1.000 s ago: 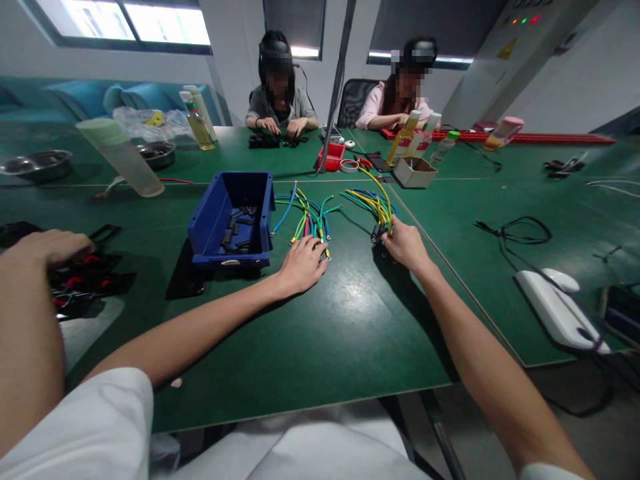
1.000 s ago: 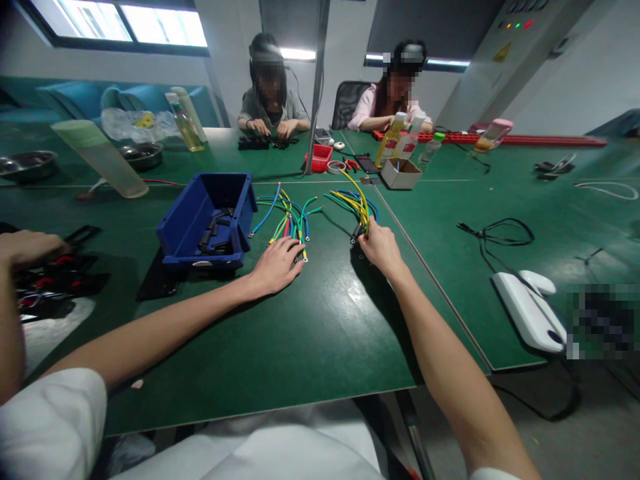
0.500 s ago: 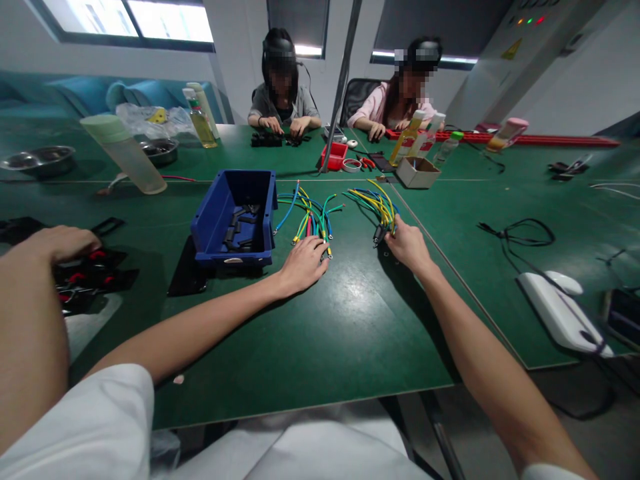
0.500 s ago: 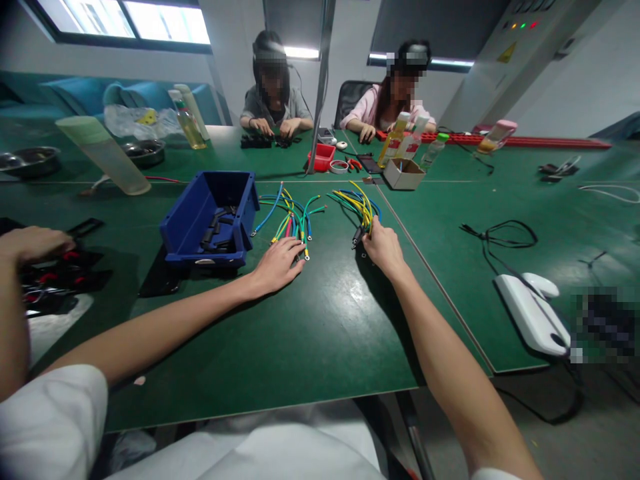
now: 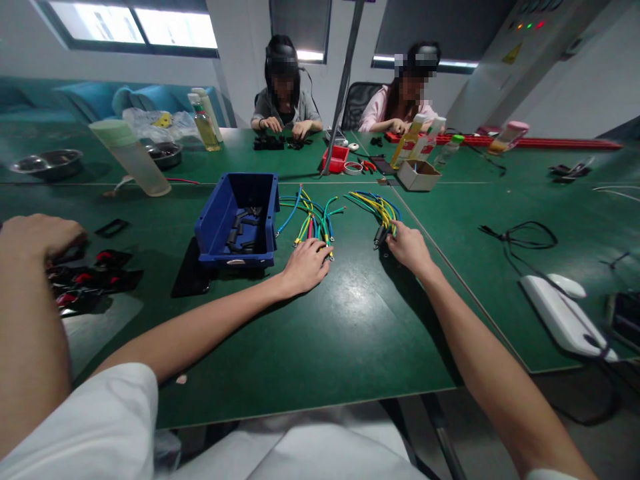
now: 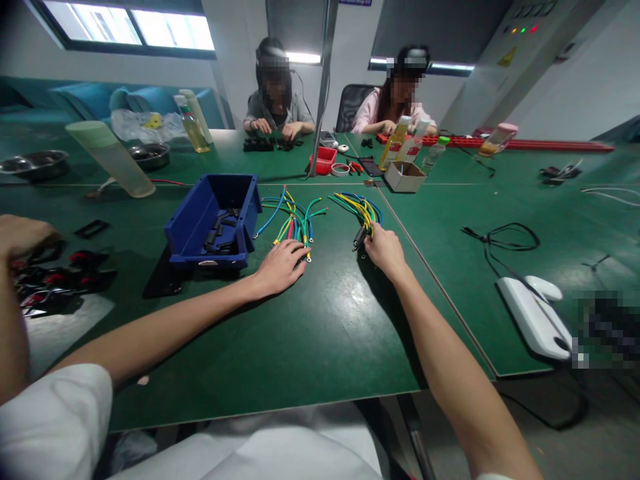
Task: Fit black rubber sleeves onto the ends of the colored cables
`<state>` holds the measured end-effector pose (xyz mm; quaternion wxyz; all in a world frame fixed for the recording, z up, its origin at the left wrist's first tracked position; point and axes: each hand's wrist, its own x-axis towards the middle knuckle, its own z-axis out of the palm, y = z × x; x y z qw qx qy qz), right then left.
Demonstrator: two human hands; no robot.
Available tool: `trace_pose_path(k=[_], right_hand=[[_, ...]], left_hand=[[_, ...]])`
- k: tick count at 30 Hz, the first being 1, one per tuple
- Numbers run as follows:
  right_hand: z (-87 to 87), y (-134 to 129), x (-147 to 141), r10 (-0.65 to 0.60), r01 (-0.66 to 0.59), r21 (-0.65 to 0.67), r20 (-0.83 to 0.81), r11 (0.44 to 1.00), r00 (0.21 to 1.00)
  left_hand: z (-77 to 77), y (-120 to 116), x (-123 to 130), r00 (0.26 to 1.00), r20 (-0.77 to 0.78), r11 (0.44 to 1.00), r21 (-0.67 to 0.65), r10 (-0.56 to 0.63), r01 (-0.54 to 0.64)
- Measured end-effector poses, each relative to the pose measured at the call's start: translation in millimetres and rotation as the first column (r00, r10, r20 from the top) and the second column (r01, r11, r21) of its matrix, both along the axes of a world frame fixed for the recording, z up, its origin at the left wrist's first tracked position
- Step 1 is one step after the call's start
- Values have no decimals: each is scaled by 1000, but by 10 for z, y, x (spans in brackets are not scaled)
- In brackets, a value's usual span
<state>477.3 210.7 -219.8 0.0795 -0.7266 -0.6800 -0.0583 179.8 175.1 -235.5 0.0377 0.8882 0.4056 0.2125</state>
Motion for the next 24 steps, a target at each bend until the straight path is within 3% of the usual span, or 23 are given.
trace_pose_path(k=[11,17,24], right_hand=[[126,-82,-90,-27,28,5,-42,1000,999],[180,-118,-146,-72,74,41,-34,996,997],[182,-131,-197,-42,55,119,-108,991,993]], left_hand=[[-59,66,-21,995,98,1000,-12,-13,15],[-62,69,-15,980,192,999,-5,-47,49],[-45,75,-17,963,261,997,-2,-70,74]])
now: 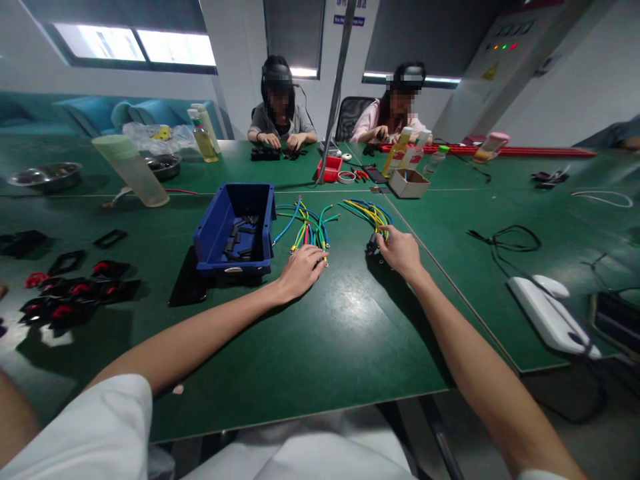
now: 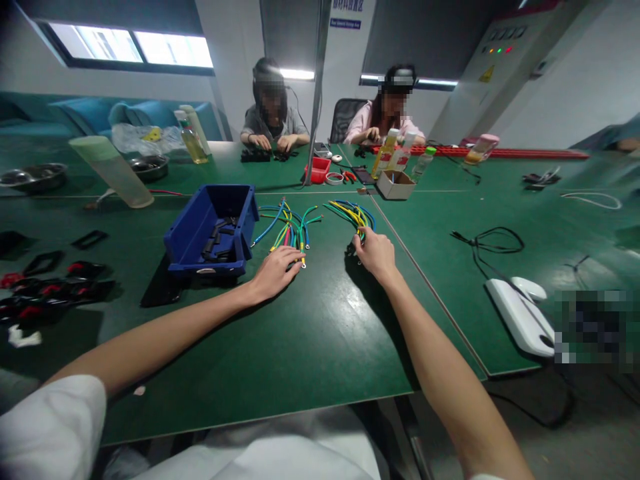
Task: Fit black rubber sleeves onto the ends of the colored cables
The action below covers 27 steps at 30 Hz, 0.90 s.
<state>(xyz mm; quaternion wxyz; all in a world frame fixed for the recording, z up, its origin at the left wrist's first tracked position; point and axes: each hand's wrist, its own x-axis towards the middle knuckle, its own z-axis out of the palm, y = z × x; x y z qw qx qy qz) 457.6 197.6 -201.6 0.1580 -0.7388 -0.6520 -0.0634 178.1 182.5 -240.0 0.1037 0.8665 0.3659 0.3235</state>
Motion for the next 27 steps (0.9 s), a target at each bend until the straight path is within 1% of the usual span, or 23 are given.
trace_pose_path(k=[4,8,12,15,18,20,21,24,27], right_hand=[[-38,-5,-70,68,-64,69,-59,996,996],[-84,-58,-238,205,-181,149,-164,972,965],[-86,-162,-515,320,-269,194,-315,943,894],[-58,-215,-749,376,-314,207,-456,926,807],[-76,-182,-959,365,-364,132,-609,922,704],[-137,-107,-1075,339,-407,73,-695,910,634],[-178,-59,-1125,319,-399,70,-732,914,602],[-292,75,-1234,269,-288,129,-808,949,524],[-345,133,-1280,245,-250,139,-851,958,464]], left_hand=[[27,-4,-6,998,58,1000,-10,-10,11],[52,-16,-2,994,111,1000,-22,-6,9],[60,-23,1,989,145,1000,-26,-5,9],[56,-27,3,987,160,999,-37,9,-3],[52,-35,8,984,172,998,-49,41,-33],[53,-42,12,983,176,997,-53,59,-50],[54,-45,13,983,175,997,-52,60,-52],[58,-52,16,982,180,998,-47,51,-43],[58,-55,16,982,182,998,-50,47,-39]])
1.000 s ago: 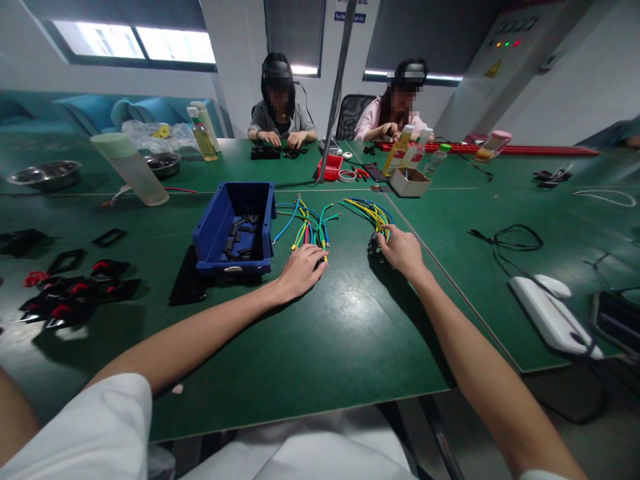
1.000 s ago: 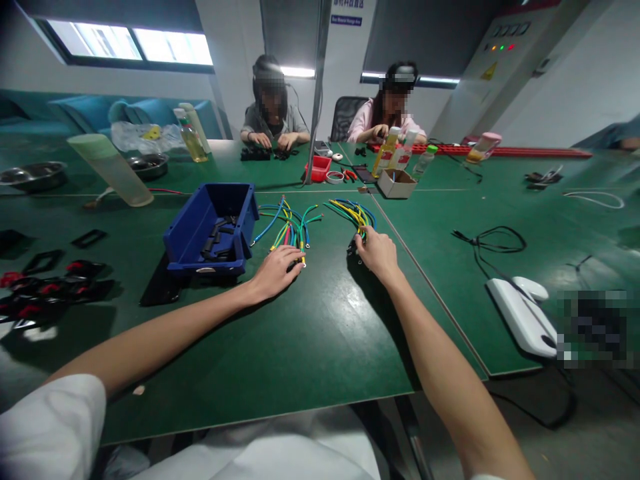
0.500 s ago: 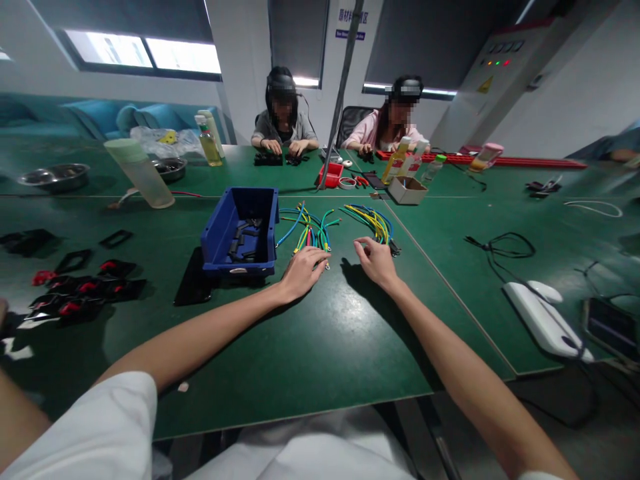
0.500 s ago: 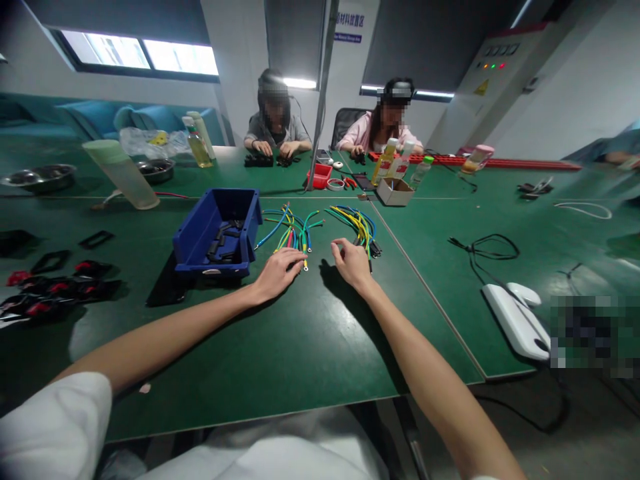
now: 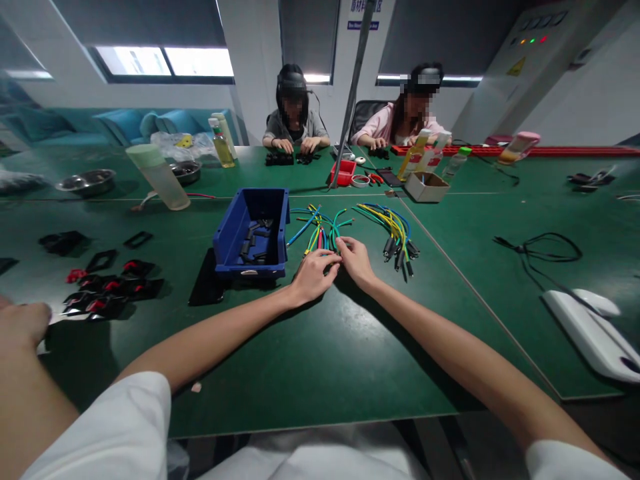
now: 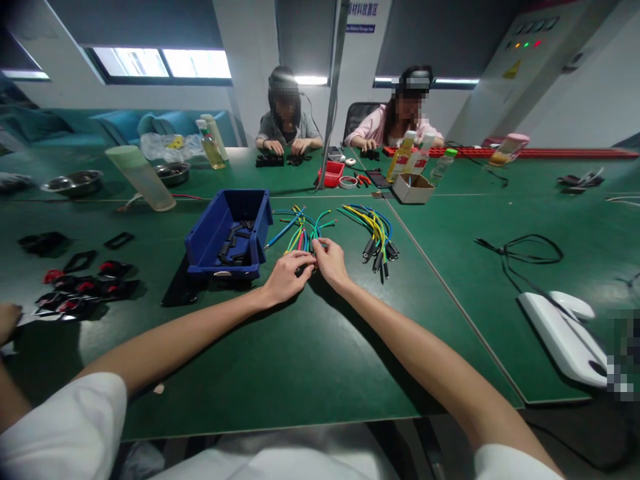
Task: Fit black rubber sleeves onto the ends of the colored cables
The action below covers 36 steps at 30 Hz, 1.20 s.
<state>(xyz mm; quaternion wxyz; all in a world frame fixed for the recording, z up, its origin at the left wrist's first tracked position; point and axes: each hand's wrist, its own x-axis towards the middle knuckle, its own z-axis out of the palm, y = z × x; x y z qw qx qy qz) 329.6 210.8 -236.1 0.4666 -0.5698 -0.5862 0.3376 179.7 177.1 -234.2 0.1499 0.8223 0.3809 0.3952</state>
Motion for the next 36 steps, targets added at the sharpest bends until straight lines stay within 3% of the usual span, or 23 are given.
trace_pose_path(k=[6,12,19,22,26,32,36], right_hand=[[-13,-54,6,-6,4,-24,-113,1000,994],[-2,-70,-4,-14,14,1,-127,1000,992],[36,-90,1,-46,51,28,-145,998,988],[45,-98,5,-41,50,51,-160,997,986],[54,-105,-2,-37,48,64,-162,997,986],[43,-108,-14,-62,73,62,-168,995,984],[34,-105,-6,-48,60,72,-161,996,986]], left_hand=[[-19,2,-2,999,-53,1000,-24,-14,13],[-11,0,-3,996,-90,1000,-9,-25,25],[92,-67,9,983,-183,1000,22,-15,19],[236,-91,18,983,-185,995,98,5,13],[566,-84,-29,989,-119,966,254,89,-57],[1089,67,-273,968,67,846,475,241,-243],[1259,323,-522,912,167,789,459,374,-408]])
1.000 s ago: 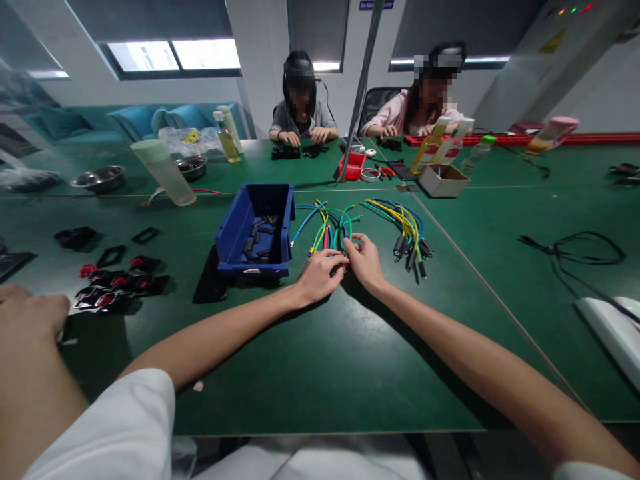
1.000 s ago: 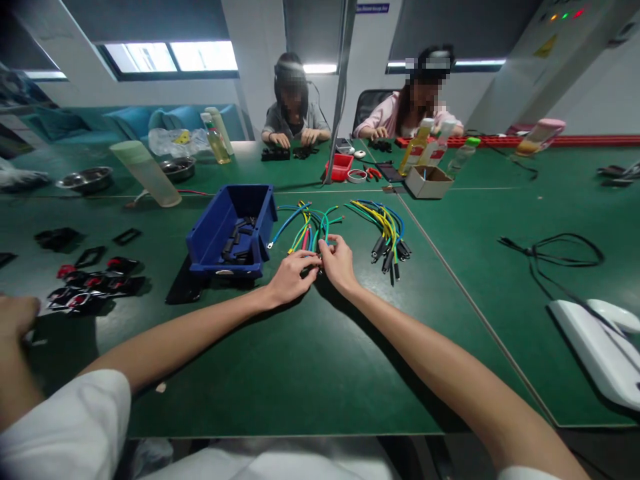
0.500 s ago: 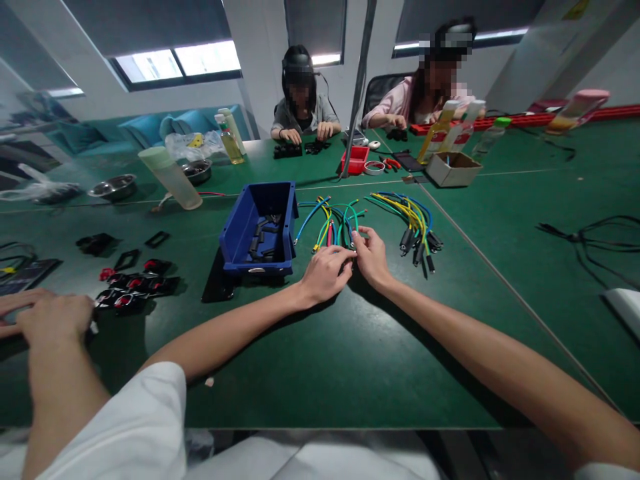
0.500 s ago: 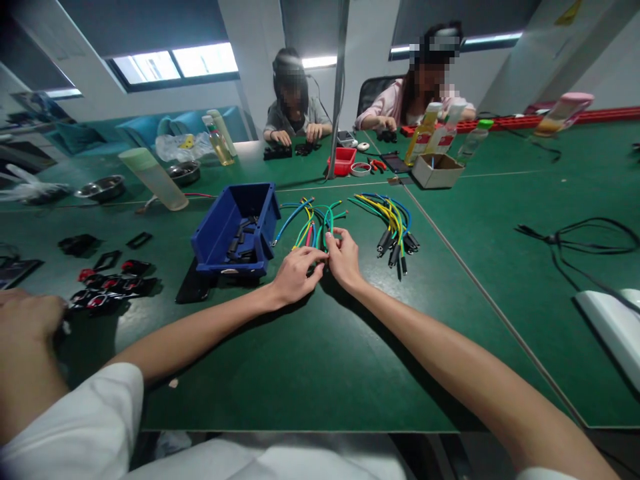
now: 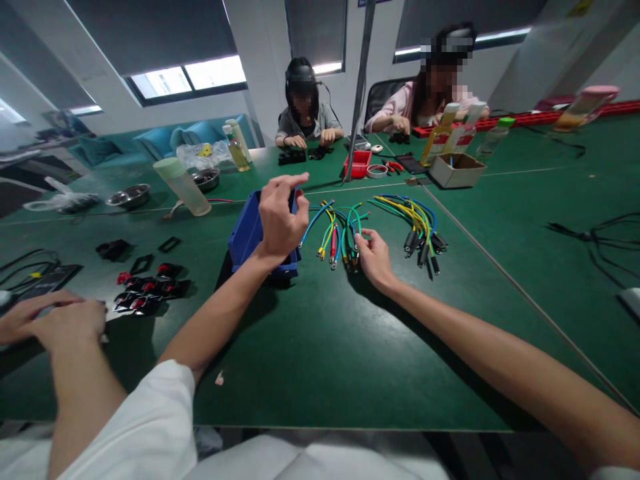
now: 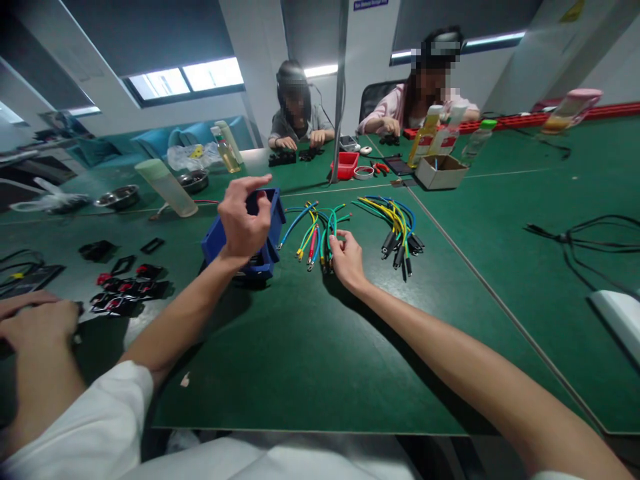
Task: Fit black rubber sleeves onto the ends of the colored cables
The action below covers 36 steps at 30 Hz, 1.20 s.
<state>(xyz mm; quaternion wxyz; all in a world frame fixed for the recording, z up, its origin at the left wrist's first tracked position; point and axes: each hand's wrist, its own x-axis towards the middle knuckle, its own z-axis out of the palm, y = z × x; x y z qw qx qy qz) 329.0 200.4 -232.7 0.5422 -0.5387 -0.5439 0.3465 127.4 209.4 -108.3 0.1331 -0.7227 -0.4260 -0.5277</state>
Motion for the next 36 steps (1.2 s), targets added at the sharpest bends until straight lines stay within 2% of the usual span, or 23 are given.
trace_pose_path(k=[3,5,7,9,11,13,17,20,23,27,29,36], right_hand=[[2,0,2,15,-15,3,6,1000,1000],[11,-4,-2,5,-5,-3,10,1000,1000],[25,-10,-9,-10,10,-7,27,1000,1000],[42,-20,-15,-23,23,-2,49,1000,999],[58,-29,-21,-27,27,7,64,1000,998],[67,-37,-24,-29,29,8,72,1000,997],[65,-39,-28,-31,31,0,76,1000,997],[53,-30,-31,-19,18,9,69,1000,997],[41,-22,-33,-10,9,15,58,1000,998],[40,-23,-31,-5,4,12,68,1000,998],[43,-25,-30,-7,6,14,77,1000,997],[25,-11,-32,-14,13,20,76,1000,997]], left_hand=[[17,227,-195,991,29,988,-89,131,-128],[-26,351,-303,970,-18,953,-181,244,-244],[-110,436,-381,925,-159,880,-288,344,-377],[-218,487,-427,856,-354,774,-389,376,-500],[-323,518,-452,792,-516,673,-462,325,-577],[-407,543,-468,765,-606,606,-530,218,-592],[-502,597,-504,773,-635,505,-668,-3,-546],[-553,641,-529,763,-641,451,-707,-83,-545],[-606,679,-540,737,-665,435,-702,-116,-564],[-651,698,-537,719,-689,507,-653,-90,-562],[-654,690,-533,718,-691,526,-642,-81,-559],[-683,681,-539,715,-691,524,-649,-103,-552]])
